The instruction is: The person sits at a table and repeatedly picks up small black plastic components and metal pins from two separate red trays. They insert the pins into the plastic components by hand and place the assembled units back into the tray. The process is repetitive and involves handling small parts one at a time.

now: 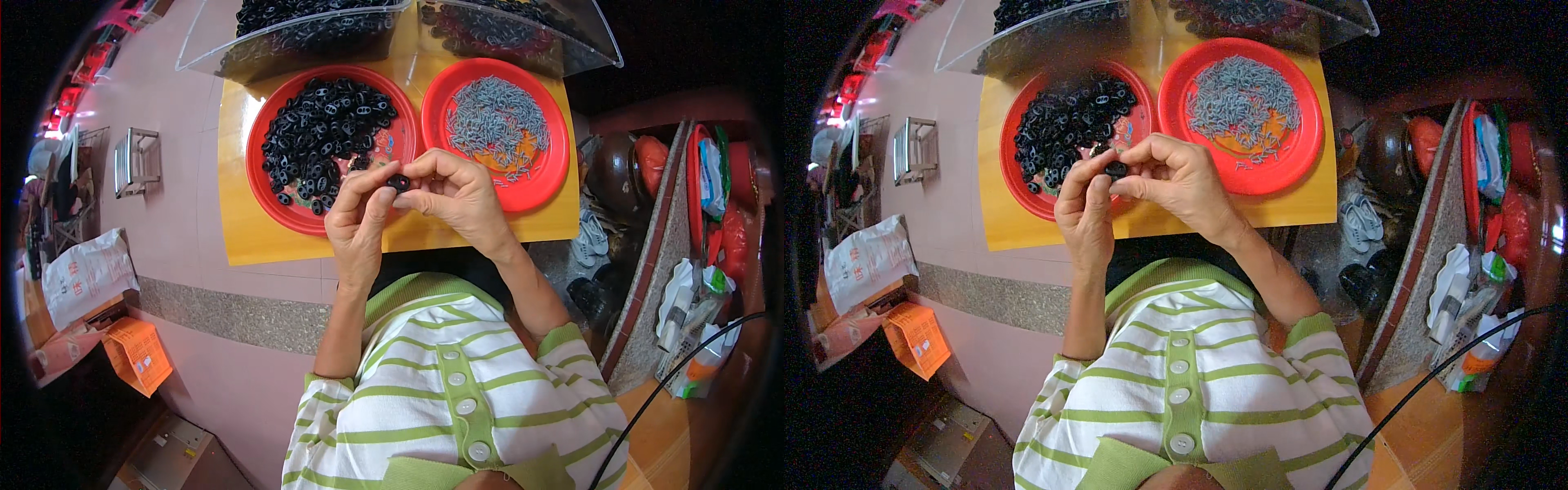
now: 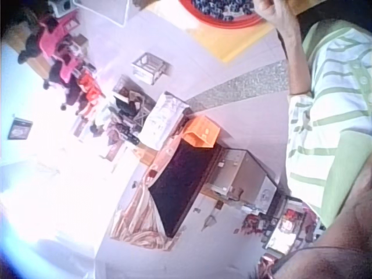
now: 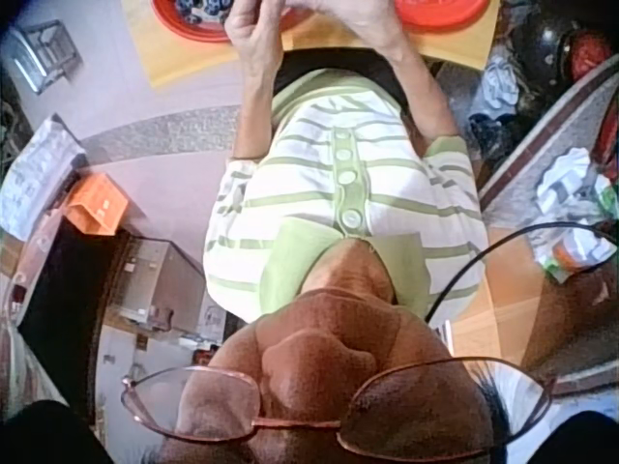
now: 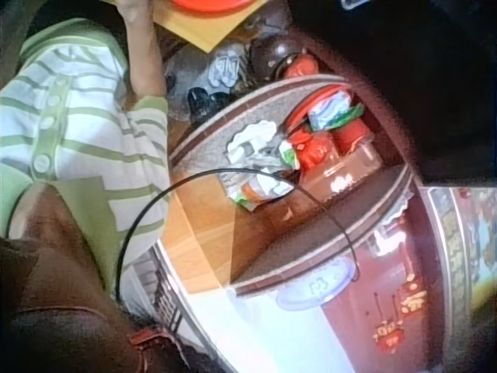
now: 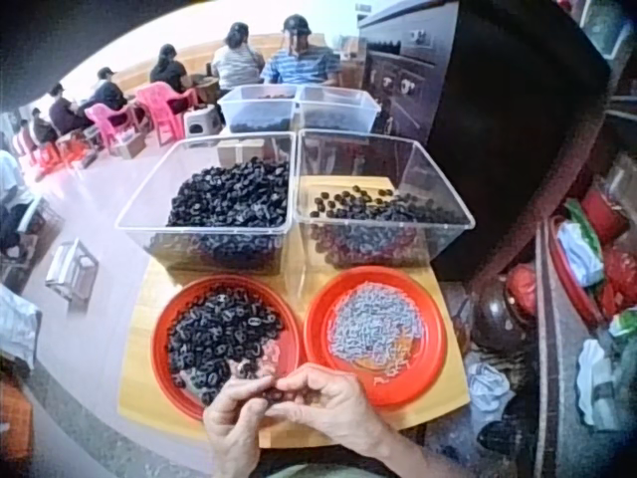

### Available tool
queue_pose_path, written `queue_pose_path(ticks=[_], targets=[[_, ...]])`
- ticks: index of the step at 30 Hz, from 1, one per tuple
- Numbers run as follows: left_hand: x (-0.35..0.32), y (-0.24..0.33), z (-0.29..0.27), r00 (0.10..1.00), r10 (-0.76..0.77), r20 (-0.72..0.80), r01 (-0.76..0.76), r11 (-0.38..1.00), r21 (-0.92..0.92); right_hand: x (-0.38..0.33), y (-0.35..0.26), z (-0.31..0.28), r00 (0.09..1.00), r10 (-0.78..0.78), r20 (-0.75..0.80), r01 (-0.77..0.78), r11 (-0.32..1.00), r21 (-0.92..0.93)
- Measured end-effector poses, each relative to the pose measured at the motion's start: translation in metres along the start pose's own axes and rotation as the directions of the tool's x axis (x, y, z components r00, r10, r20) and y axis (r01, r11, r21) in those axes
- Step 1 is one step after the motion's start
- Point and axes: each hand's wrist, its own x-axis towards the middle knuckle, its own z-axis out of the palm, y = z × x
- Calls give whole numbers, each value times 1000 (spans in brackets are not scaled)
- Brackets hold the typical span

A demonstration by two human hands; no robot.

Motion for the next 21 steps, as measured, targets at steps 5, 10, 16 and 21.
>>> queue_pose_path(ticks=[5,10,16,21], targets=[[-8,2,0,998,-36,55,41,996,-81,-10,3,-2,998,62,20,-62,998,0],[-21,-6,1,998,-52,39,58,982,-180,-22,4,0,997,79,22,-79,997,-4],[-30,-10,-2,998,-62,-8,60,983,-171,-28,3,6,985,174,13,-174,984,28],[-31,-12,-6,997,-79,-28,74,985,-154,-25,8,4,983,178,47,-176,983,-50]])
